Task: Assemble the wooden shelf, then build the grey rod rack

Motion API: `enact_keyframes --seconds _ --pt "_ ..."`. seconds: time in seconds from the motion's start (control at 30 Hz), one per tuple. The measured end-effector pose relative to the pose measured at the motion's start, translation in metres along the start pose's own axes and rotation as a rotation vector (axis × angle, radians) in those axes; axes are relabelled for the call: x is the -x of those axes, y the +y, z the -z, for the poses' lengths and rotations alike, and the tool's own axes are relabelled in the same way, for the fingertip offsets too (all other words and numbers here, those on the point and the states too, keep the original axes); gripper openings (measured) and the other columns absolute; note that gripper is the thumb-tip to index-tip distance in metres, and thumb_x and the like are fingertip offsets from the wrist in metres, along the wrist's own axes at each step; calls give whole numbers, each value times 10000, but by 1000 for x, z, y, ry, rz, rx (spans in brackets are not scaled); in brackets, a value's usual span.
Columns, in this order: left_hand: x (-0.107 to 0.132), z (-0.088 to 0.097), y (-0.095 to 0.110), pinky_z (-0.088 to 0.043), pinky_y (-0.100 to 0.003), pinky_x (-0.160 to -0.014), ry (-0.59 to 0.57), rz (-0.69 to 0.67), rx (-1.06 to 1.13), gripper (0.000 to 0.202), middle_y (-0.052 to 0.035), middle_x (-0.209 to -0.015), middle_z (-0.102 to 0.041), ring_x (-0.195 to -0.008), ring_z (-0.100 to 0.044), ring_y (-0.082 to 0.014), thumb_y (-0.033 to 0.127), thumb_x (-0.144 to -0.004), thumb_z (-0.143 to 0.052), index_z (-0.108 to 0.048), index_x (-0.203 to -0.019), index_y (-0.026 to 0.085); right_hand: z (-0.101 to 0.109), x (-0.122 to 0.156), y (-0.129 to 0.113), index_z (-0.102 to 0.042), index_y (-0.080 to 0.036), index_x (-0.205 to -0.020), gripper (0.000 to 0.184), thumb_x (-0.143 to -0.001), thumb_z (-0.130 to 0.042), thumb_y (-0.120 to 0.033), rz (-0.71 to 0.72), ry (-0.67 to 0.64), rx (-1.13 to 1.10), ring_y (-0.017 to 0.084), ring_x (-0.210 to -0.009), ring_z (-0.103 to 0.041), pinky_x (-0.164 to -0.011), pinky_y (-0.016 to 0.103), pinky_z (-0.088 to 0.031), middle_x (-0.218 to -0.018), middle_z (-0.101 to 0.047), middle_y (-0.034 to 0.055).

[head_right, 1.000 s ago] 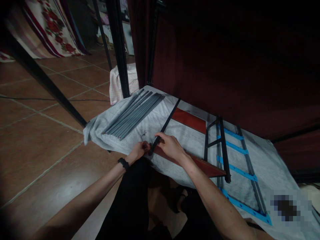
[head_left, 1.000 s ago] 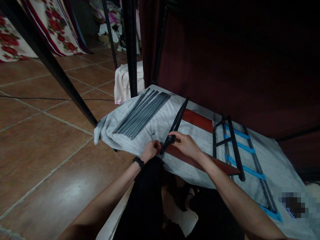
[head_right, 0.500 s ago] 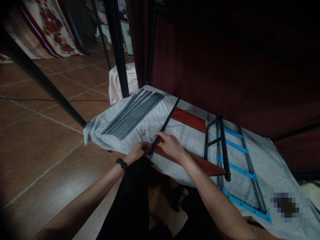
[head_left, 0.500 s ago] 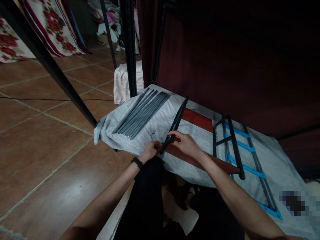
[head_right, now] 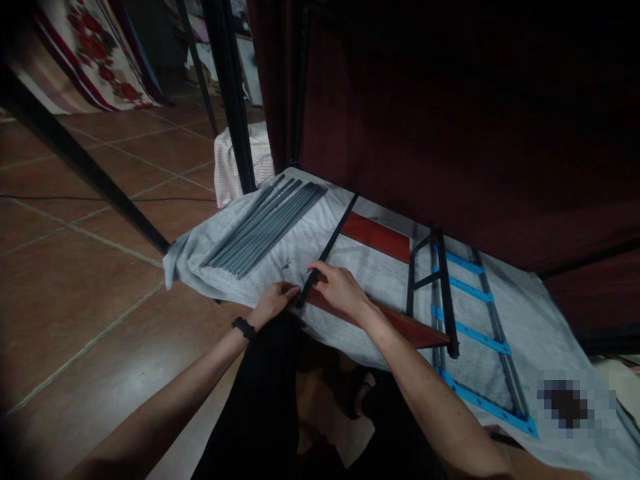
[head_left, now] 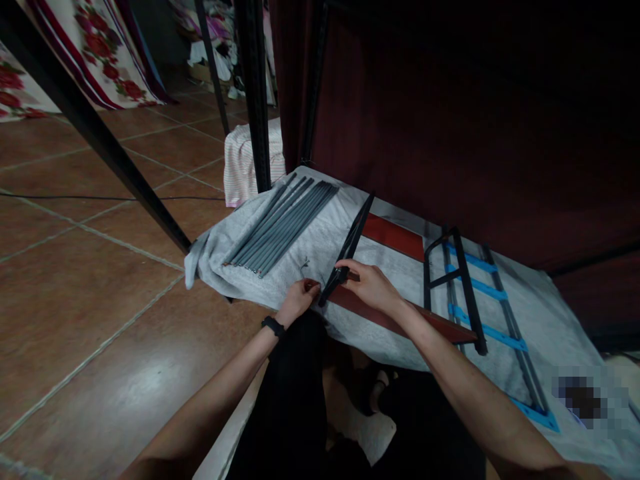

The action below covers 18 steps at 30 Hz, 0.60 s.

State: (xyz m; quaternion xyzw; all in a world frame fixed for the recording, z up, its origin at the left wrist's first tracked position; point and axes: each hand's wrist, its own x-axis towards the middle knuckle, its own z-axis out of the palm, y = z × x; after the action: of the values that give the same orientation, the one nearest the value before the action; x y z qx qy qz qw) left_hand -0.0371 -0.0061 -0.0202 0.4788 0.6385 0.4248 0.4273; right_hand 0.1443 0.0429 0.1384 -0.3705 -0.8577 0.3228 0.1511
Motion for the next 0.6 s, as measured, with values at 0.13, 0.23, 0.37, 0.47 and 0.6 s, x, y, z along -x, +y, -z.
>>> enact_keyframes --seconds 0.13,0.23,0.37,0.47,0.6 --pt "0 -1 -1 -395 -253 -557 -82 -17 -57 121 -14 -606 -614 -545 -541 -136 218 -779 -548 -636 -754 139 0 0 0 -628 -292 -1166 343 -837 -586 -203 -5 10 4 172 -896 -675 -816 281 -496 -970 -722 -15" --pt "0 -2 -2 -435 -237 -634 -84 -112 71 145 -23 -751 -662 -666 -587 -130 118 -716 -531 -628 -822 142 0 0 0 -635 -296 -1159 337 -835 -594 -210 -4 15 -5 171 -880 -675 -813 282 -499 -951 -722 -15" --pt "2 -1 0 -435 -251 -625 -29 -48 56 153 -37 -741 -666 -658 -591 -146 207 -766 -553 -642 -869 138 -1 0 1 -640 -299 -1151 334 -833 -593 -207 -6 8 -21 171 -889 -674 -810 282 -502 -943 -720 -14" --pt "3 -1 1 -383 -244 -554 -49 7 -27 123 -5 -590 -593 -543 -522 -129 254 -779 -567 -622 -763 146 -1 0 1 -632 -298 -1160 344 -834 -586 -198 -4 11 -14 174 -909 -674 -813 283 -499 -971 -720 -11" --pt "3 -2 0 -408 -226 -603 -82 -86 114 152 -13 -725 -646 -633 -557 -120 140 -711 -545 -617 -845 145 0 0 1 -624 -296 -1158 332 -838 -586 -214 1 9 5 175 -884 -678 -790 280 -498 -948 -722 -17"
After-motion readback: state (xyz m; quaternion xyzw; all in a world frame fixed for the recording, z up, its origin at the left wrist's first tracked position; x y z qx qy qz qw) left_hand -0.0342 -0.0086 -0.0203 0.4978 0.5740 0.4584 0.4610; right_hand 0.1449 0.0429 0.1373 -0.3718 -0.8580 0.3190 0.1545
